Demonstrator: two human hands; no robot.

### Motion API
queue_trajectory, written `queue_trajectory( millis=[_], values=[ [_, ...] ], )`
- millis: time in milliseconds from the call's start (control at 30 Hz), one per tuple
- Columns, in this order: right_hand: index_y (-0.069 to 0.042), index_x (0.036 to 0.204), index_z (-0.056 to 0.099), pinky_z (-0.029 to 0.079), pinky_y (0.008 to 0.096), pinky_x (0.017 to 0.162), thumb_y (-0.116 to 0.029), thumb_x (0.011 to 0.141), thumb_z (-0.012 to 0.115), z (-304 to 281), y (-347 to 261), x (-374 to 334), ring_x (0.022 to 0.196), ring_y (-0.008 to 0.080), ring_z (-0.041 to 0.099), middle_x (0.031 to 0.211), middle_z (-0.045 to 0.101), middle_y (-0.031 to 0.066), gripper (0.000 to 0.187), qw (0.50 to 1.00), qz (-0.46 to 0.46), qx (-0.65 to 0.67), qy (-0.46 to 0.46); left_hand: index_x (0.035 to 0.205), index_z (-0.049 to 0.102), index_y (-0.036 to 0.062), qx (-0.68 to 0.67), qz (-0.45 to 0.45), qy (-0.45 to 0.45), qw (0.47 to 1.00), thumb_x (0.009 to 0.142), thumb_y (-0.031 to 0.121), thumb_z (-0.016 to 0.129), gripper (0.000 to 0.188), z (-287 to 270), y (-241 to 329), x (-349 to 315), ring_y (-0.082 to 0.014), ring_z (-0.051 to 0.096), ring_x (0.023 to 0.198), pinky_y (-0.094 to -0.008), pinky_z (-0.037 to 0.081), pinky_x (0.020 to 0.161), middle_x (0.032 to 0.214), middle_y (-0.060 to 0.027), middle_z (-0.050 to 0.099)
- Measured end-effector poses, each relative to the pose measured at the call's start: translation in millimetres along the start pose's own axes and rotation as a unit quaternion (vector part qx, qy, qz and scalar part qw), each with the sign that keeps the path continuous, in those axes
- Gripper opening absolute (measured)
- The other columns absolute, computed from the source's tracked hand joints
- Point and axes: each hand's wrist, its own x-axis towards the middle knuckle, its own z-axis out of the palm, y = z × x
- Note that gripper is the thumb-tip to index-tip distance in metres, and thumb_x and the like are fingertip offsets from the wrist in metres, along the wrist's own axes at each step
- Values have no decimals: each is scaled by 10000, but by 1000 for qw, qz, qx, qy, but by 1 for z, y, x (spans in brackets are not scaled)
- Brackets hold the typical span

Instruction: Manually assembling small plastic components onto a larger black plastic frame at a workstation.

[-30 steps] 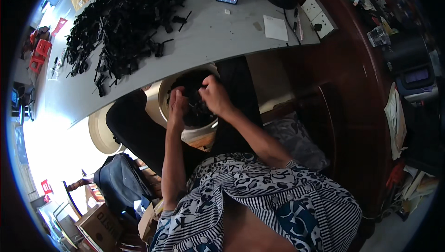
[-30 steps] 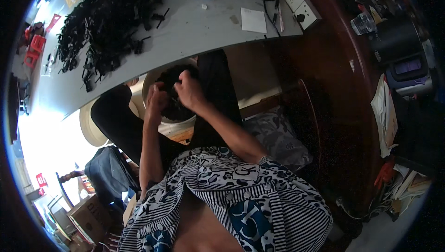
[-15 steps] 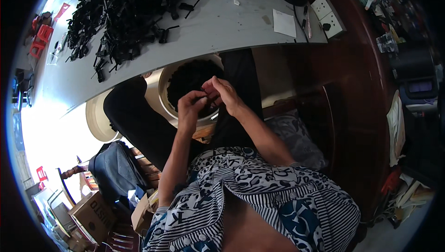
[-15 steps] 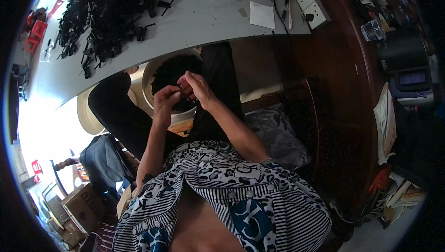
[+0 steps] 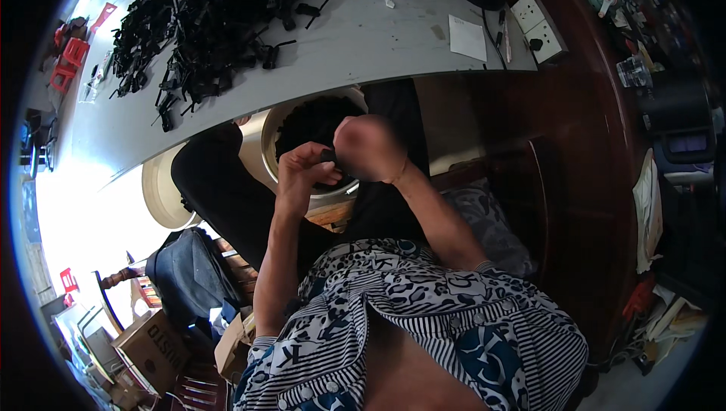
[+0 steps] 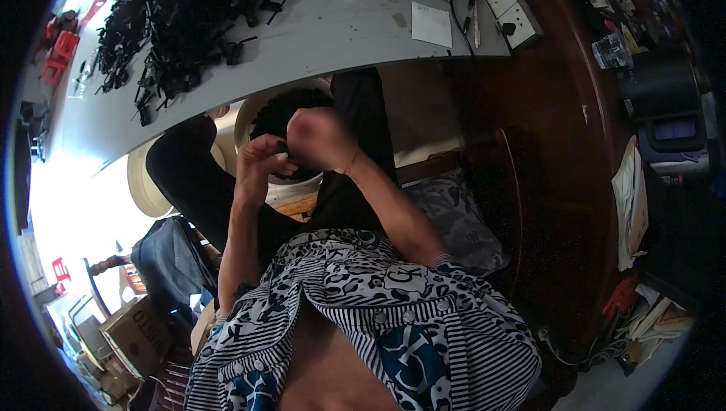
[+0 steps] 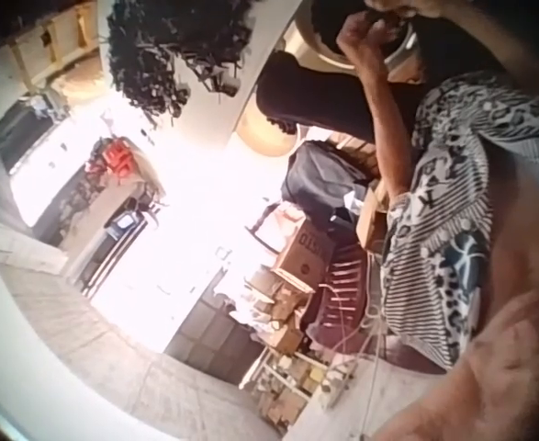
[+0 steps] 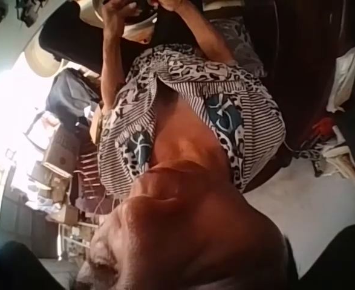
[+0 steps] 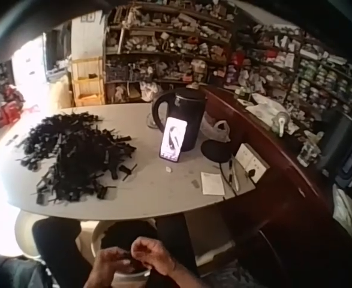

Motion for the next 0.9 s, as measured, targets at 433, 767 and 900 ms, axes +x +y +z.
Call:
queue_trajectory(
  millis=[433,767,900],
  values=[
    [-19,727,482,352,223,548,-206,851,568,17,29,3,627,50,406,645,451,-15,240,967,-115,-173,148,832,523,14,94,70,83,990,792,-5,546,50,13,-9,4,-119,594,610,-223,486,547,697,-76,600],
    [-40,713,411,315,212,498,-168,887,500,32,19,9,595,44,327,642,328,-30,234,982,-63,-113,135,751,463,-20,359,208,157,896,777,-59,539,90,23,-8,-3,-79,559,585,-228,450,499,623,-53,530],
    [-69,699,431,295,202,440,-205,904,462,31,18,6,525,29,358,609,361,-41,248,988,-24,-87,122,775,463,-13,333,189,156,910,789,-24,545,84,20,-13,-2,-74,523,572,-224,432,490,606,-35,509]
  ],
)
